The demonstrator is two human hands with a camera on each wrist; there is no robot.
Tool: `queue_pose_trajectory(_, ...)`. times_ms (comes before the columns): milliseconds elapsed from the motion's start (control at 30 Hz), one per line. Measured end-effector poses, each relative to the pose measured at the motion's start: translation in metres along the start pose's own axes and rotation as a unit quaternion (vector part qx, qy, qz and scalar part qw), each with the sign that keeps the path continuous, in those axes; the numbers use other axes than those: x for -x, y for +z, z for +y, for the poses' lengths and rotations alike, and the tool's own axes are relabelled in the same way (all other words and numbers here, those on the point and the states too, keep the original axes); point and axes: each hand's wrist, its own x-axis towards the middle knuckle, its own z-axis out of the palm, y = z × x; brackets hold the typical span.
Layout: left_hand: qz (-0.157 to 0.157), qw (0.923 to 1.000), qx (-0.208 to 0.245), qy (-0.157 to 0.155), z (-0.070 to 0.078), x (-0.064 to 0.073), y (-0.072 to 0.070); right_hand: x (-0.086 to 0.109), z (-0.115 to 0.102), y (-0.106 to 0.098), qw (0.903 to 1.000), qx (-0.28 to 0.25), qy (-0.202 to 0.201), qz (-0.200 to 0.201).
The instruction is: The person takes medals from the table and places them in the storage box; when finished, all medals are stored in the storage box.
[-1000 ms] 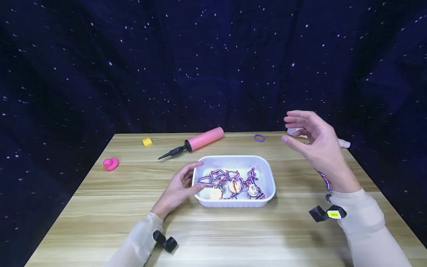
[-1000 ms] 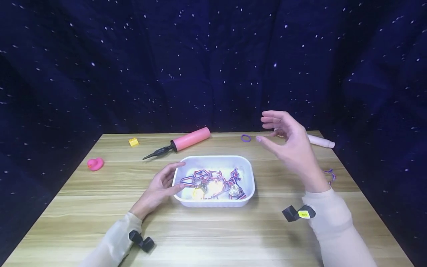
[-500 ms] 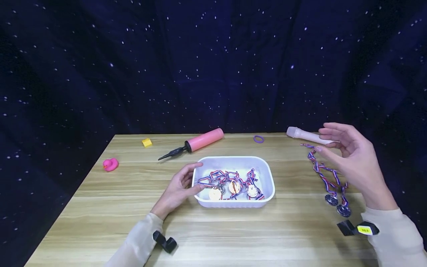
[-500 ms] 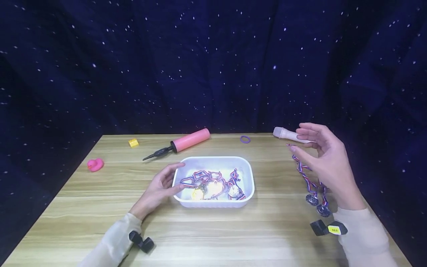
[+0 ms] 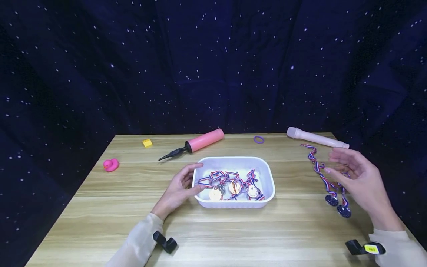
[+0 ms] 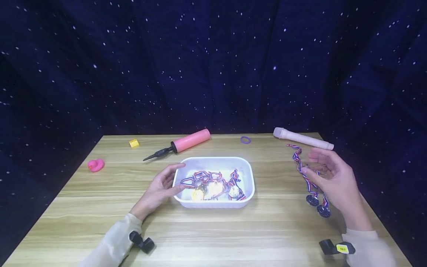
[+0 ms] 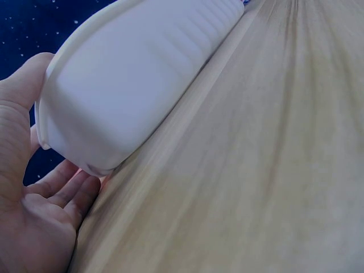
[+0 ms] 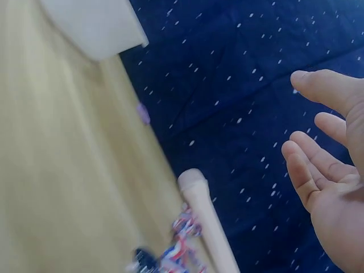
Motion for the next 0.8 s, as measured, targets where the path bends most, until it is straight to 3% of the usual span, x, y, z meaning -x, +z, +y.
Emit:
queue_pose_trajectory(333,-0.002,1.0,-0.002,-0.001,0.0,0.0,-0.001,0.031,0.038,-0.006,0.999,0.022,0.018,-0.036)
queue_pose_trajectory(600,0.002,1.0,-0.002,-0.003,0.001,0.001,0.0,0.041,0.056,-0.012,0.9868,0.141,0.024,-0.075)
queue_pose_trajectory(800,0.005,1.0,-0.005,-0.004,0.001,0.001,0.0,0.044,0.059,-0.014,0.9809,0.167,0.033,-0.094)
